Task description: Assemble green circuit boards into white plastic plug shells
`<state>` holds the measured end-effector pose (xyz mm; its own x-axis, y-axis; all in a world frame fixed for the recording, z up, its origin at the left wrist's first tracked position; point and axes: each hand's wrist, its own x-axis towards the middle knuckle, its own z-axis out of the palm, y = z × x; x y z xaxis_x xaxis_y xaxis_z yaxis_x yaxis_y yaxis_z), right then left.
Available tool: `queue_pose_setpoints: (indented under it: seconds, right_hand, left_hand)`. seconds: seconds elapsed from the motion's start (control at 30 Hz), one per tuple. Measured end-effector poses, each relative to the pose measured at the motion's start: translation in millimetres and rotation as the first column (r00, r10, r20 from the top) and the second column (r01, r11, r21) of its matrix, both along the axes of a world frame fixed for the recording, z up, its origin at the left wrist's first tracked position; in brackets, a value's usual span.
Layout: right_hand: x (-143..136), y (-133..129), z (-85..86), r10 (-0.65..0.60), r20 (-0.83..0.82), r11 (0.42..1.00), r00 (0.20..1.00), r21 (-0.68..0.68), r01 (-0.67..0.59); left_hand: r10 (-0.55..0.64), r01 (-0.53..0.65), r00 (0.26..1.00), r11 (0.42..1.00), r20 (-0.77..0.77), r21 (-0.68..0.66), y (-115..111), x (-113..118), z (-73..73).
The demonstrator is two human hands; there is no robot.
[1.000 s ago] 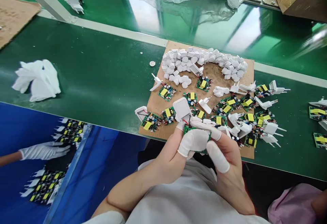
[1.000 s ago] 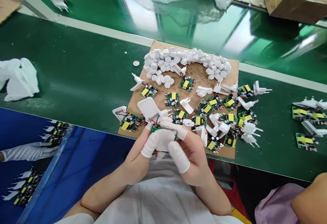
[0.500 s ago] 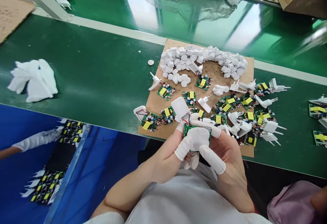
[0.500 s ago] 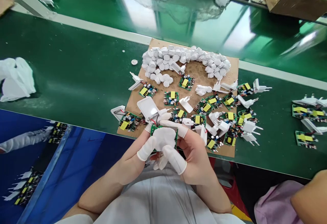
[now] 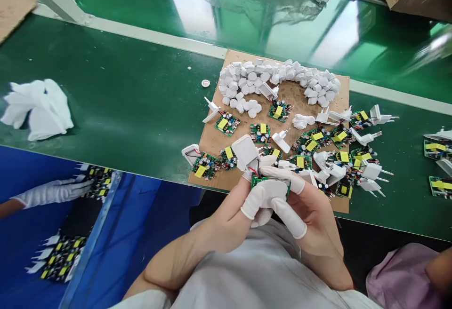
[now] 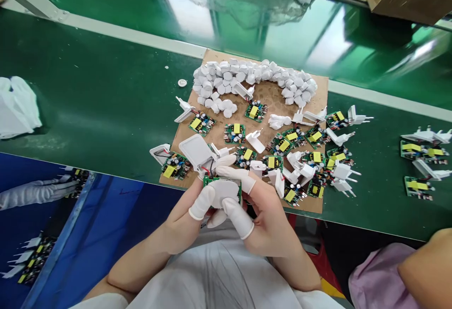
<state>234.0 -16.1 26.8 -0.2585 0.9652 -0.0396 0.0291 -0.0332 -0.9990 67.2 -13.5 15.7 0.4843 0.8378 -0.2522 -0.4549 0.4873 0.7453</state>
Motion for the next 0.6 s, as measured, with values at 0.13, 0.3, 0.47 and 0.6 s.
queue_pose_setpoints:
  seconds: [0.13,0.3,0.47,0.6]
  right_hand:
    - [-6.2,-1.1,-0.5,-0.017,-0.149,0.994,0.989,-0.112,0.001]
    - [-16.4,-0.9,2.7,-0.125,-0.224,0.976,0.966,-0.202,0.079]
    - [-20.9,5.9,-3.9,-0.12,-0.256,0.992,0.959,-0.074,0.104]
    - [-23.2,10.1,-5.6,-0.156,-0.209,0.988,0.965,-0.031,0.153]
  left_hand:
    - [0.036,-0.034,0.998,0.998,0.046,-0.048,2.7,0.7,-1.1]
    - [-0.012,0.013,0.999,0.999,0.033,-0.03,5.0,-4.7,3.2]
    - [0.045,-0.044,0.999,0.999,0.024,-0.014,2.2,-2.6,5.8]
    - [0.051,-0.051,0.998,0.999,0.032,-0.005,-0.6,-0.4,1.1]
